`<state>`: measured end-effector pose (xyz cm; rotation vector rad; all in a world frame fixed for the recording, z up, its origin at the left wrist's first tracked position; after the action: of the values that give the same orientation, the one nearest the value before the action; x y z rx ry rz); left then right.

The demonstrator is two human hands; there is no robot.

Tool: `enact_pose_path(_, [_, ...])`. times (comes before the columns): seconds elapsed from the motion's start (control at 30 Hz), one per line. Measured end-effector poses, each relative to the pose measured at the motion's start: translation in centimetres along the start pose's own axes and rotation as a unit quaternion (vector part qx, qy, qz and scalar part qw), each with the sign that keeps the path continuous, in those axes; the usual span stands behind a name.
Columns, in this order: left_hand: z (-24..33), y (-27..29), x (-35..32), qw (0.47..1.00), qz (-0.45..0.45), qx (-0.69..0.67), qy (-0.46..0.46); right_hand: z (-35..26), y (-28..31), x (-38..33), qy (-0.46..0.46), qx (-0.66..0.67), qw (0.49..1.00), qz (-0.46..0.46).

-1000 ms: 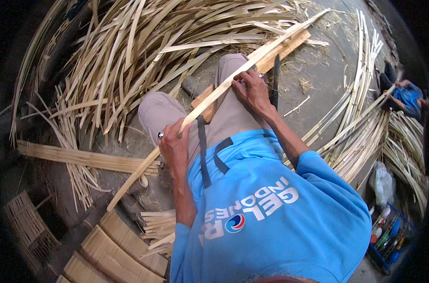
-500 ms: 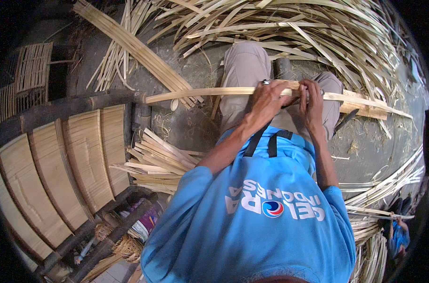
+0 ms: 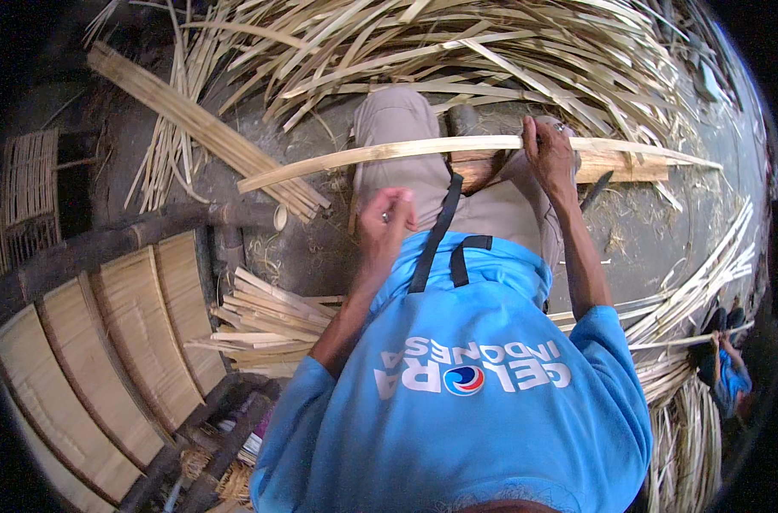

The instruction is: The person sits on the floor and uses a knife to split long bamboo strips into thinner pieces. They repeatedly hold the bamboo, strike it with the knife, and separate the resulting strips, placing them aside.

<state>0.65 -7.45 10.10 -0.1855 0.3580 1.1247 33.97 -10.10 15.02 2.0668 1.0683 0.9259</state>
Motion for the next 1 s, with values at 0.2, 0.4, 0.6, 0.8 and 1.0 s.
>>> enact_pose_path(0.2, [3.3, -0.5, 2.0, 0.984, 0.060, -0.167, -0.006, -0.6, 0.5, 0.1, -0.021, 0.039, 0.999, 0.000])
enact_pose_path(0.4, [2.5, -0.8, 4.2, 0.996, 0.065, -0.052, -0.033, -1.2, 0.3, 0.0, -0.013, 0.011, 1.000, 0.011])
enact_pose_path(0.6, [4.4, -0.9, 3.6, 0.980, 0.119, 0.142, -0.068, -0.7, -1.3, 0.2, -0.006, 0.011, 1.000, -0.006])
enact_pose_path(0.8, [5.5, -7.8, 0.9, 0.950, -0.051, 0.240, -0.195, -0.5, -3.1, 0.3, -0.007, 0.014, 1.000, -0.015])
enact_pose_path(1.0, [5.3, -14.6, -5.1, 0.845, -0.296, 0.300, -0.329, -0.5, -3.9, 0.6, -0.027, 0.019, 0.999, -0.034])
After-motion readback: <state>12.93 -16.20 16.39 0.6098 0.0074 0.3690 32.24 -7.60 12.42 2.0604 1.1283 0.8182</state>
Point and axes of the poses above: each hand's wrist, its own x-axis towards the middle knuckle, its own y-axis out of the back of the hand, z = x × y, the point moved 10 cm from there along x, towards the middle knuckle, and after that the axes turned 7 degrees about x, right-handed, at the moved point
